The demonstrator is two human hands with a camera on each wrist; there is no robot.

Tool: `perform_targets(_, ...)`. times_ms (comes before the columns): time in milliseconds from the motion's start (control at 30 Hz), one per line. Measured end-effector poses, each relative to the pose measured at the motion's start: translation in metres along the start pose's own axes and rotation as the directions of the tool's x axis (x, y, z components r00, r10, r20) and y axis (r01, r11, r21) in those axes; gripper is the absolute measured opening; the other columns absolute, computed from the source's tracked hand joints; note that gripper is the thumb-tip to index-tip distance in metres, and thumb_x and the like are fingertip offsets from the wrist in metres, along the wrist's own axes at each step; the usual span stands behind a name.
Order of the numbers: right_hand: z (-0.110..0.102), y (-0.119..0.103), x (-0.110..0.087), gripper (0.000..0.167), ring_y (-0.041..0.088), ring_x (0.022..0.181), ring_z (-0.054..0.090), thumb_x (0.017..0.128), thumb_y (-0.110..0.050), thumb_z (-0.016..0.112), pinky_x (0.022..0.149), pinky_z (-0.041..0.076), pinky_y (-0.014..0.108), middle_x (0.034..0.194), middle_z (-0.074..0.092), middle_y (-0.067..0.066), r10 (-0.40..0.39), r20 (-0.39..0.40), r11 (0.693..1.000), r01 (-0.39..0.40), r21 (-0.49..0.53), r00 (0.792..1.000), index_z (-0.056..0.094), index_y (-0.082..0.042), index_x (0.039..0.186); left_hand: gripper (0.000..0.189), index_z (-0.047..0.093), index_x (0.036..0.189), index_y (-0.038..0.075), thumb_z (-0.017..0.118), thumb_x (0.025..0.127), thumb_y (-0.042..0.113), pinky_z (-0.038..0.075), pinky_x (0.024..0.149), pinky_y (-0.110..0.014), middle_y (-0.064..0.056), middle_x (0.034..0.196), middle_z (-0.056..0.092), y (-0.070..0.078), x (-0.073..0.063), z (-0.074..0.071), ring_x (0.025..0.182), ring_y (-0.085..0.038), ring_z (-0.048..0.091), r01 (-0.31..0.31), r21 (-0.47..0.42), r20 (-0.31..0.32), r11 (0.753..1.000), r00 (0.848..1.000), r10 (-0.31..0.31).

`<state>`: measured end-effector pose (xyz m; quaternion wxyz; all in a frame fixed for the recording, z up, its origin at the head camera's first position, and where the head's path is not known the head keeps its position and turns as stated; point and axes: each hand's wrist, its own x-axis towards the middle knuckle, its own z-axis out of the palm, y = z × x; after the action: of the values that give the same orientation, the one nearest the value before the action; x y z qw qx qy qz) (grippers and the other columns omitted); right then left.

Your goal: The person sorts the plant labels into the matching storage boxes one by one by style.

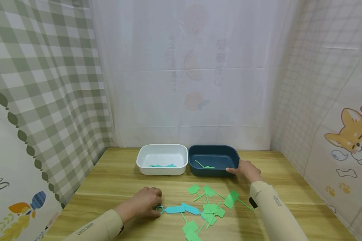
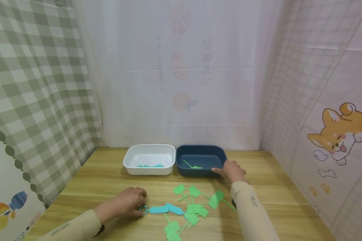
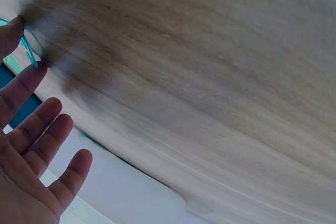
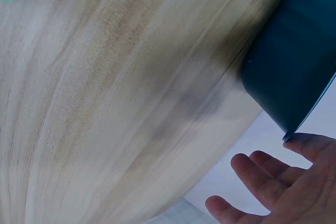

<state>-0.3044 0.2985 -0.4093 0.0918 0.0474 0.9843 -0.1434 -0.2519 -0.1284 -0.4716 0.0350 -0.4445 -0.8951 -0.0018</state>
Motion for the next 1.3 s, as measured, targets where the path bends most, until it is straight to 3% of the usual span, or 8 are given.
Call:
perform_targets(133,0.001,0.001,0.0,0.092,0.058,0.125,0.041,0.093,-0.061,0.056,0.088,0.04,0.071,0.141,0.033,0.045,0.001,0.003,1.0,-0.001,-0.003,1.0,0.037,0.014,0.143,0.018,0.069,0.078,0.023,0.077,0.081,0.038,0.047,0.077,-0.033,0.0,0.111,0.061,0.001,0.002,0.0,0.1,-0.015,0.056,-0.005,0.028,-0.01,1.0,1.0,0.006)
perform_targets(300,0.002,0.001,0.0,0.093,0.058,0.126,0.039,0.093,-0.063,0.056,0.088,0.04,0.071,0.14,0.035,0.044,-0.008,-0.008,1.0,0.008,-0.005,1.0,0.036,0.013,0.143,0.014,0.073,0.082,0.021,0.075,0.08,0.034,0.049,0.083,-0.041,-0.006,0.121,0.06,-0.001,0.003,-0.004,0.113,-0.024,0.055,0.025,0.025,-0.071,0.999,0.997,-0.023)
perform_targets(600,0.002,0.001,0.0,0.092,0.059,0.127,0.038,0.093,-0.061,0.056,0.089,0.04,0.071,0.141,0.032,0.045,-0.003,-0.001,1.0,0.003,0.002,1.0,0.036,0.014,0.143,0.02,0.077,0.088,0.017,0.082,0.078,0.033,0.048,0.088,-0.046,-0.011,0.123,0.06,-0.016,0.008,-0.013,0.114,-0.029,0.054,0.021,0.044,-0.169,0.999,0.986,-0.014)
perform_targets(867,0.001,0.002,0.002,0.093,0.058,0.125,0.041,0.093,-0.062,0.056,0.088,0.041,0.069,0.141,0.032,0.045,0.013,-0.003,1.0,-0.013,-0.004,1.0,0.037,0.014,0.143,0.022,0.077,0.087,0.013,0.085,0.077,0.032,0.049,0.085,-0.049,-0.012,0.121,0.061,-0.038,0.018,-0.027,0.114,-0.031,0.055,0.06,0.072,-0.247,0.996,0.968,-0.04)
perform_targets(1033,-0.001,0.002,0.002,0.094,0.059,0.127,0.038,0.092,-0.062,0.056,0.09,0.039,0.071,0.141,0.031,0.045,0.003,-0.008,1.0,-0.003,0.003,1.0,0.035,0.014,0.144,0.019,0.078,0.087,0.012,0.084,0.079,0.028,0.049,0.083,-0.051,-0.015,0.121,0.061,-0.058,0.023,-0.035,0.115,-0.033,0.055,0.112,0.055,-0.29,0.992,0.953,-0.092)
perform_targets(1300,0.0,-0.001,-0.002,0.094,0.059,0.128,0.036,0.093,-0.06,0.057,0.091,0.038,0.072,0.142,0.03,0.046,-0.006,-0.008,1.0,0.006,0.003,1.0,0.033,0.015,0.144,0.019,0.079,0.092,0.01,0.082,0.082,0.025,0.05,0.082,-0.053,-0.017,0.125,0.059,-0.086,0.027,-0.044,0.117,-0.036,0.054,0.211,0.02,-0.275,0.977,0.941,-0.198)
